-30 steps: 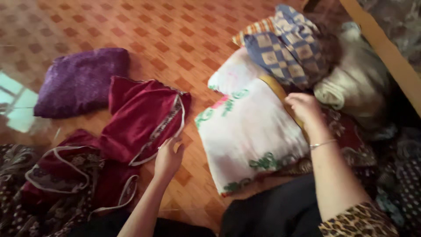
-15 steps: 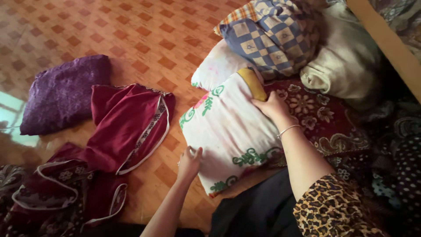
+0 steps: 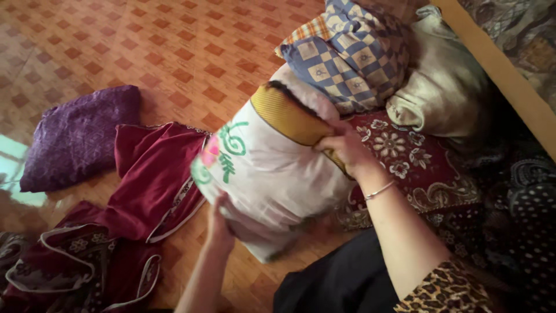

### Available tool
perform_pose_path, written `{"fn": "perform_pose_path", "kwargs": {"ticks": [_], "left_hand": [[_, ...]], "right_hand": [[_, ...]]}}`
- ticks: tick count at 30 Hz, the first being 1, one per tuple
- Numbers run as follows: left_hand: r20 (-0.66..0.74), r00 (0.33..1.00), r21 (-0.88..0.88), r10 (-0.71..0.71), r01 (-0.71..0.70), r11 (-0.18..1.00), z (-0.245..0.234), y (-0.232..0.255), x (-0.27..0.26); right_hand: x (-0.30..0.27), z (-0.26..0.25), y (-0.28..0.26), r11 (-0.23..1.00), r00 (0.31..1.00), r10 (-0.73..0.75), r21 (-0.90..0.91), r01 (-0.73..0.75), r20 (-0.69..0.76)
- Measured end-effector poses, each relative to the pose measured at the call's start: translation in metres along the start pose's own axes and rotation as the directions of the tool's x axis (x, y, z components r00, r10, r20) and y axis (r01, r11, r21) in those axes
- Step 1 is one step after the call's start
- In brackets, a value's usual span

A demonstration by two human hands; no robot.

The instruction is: The person sits on the floor and stuffs a pink pillow into a maroon pillowcase. They smooth the pillow, align the case, and pull the drawstring to close it.

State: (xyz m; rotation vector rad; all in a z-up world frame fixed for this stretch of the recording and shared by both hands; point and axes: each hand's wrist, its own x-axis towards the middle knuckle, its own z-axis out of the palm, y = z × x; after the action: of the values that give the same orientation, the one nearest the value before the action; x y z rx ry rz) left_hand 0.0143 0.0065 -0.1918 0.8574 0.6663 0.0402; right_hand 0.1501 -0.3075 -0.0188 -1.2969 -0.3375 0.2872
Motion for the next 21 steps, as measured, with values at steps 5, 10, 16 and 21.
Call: {"fn": "perform_pose_path", "kwargs": {"ticks": [5,10,16,21], "left_hand": [[0.117,0.933,-0.101,0.340,-0.329,0.939,-0.001,0.089,-0.021],[0.249,0.882,0.332,0.400,-0.466,0.820,0.012,0.122,-0.041],[0.227,0.849,0.403,0.477,-0.528,0.748,0.011,0.095,-0.031],[0.042,0.728,0.206,0.685,-0.677,0.707,0.030,0.120,-0.040]], "right_hand": [[0.011,-0.008,0.005,0.995,0.983,-0.057,0.072,0.070,-0.176],[0.014,-0.011,0.022,0.948,0.978,0.124,-0.270,-0.167,-0.167],[0.016,-0.006,0.033,0.940,0.942,0.209,-0.211,-0.267,-0.263],[0.008,0.021,0.024,0.974,0.960,0.149,-0.135,-0.184,-0.236]]}}
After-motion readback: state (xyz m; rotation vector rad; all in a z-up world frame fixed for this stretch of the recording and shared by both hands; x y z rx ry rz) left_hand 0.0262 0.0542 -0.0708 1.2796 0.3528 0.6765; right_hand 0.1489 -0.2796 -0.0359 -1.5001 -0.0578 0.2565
